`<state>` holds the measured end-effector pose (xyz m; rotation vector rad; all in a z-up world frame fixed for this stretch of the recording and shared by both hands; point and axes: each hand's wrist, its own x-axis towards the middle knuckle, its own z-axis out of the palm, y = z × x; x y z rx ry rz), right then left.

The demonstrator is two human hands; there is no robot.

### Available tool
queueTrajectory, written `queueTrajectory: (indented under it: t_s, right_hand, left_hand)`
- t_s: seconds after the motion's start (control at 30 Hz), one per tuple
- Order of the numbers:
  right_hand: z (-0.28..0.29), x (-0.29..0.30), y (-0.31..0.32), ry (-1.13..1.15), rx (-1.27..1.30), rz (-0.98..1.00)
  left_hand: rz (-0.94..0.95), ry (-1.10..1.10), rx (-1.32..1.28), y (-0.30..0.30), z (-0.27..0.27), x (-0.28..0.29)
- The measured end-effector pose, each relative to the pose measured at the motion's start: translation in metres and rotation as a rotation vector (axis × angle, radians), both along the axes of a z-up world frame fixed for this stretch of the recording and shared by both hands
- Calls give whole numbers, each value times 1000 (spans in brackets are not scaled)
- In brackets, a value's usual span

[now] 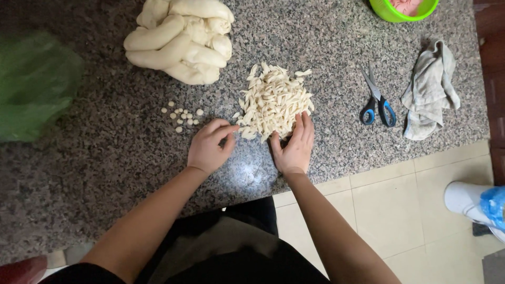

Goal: Making small balls of dough by hand on a kitchen counter.

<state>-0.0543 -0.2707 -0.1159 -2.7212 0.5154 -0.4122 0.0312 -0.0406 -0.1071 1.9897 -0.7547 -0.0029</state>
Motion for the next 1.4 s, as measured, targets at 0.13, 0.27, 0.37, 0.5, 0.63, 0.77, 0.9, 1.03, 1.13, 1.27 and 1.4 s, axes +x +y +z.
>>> queueTrajectory:
  t_s: [0.13, 0.27, 0.37, 0.5, 0.63, 0.77, 0.9, 1.03, 1.13, 1.27, 1.4]
  right_hand:
    - [0, 0, 0, 12, 0, -6]
    - [-2, 0, -1, 2, -3, -7]
    - [-1, -1, -1, 10, 3, -8]
    - [3, -2, 3, 24, 18, -25]
    - [0, -5, 2, -4, 8, -19]
    - [2, -6, 4, -52, 9, -24]
    - [-1, -6, 5, -97, -29, -12]
    - [-1, -6, 5, -115, -74, -11]
    - [-6, -8, 2, -137, -104, -3]
    - [-15, -15, 9, -215, -202, 32]
    - [-18, -12, 51, -238, -83, 185]
  left_hand:
    - [40, 24, 60, -2, 0, 1]
    - [41, 83, 84, -2, 3, 2]
    - [19, 67, 83, 0, -4, 1]
    - [59, 6, 73, 0, -22, 0]
    - [89, 25, 58, -1, -17, -2]
    - [158, -52, -18, -3, -1, -3]
    - [142, 21, -25, -1, -16, -5]
    - [102, 184, 15, 4, -7, -5]
    - [91, 262, 65, 5, 1, -4]
    - [104, 246, 14, 5, 5, -6]
    - [72, 230, -4, 6, -2, -4]
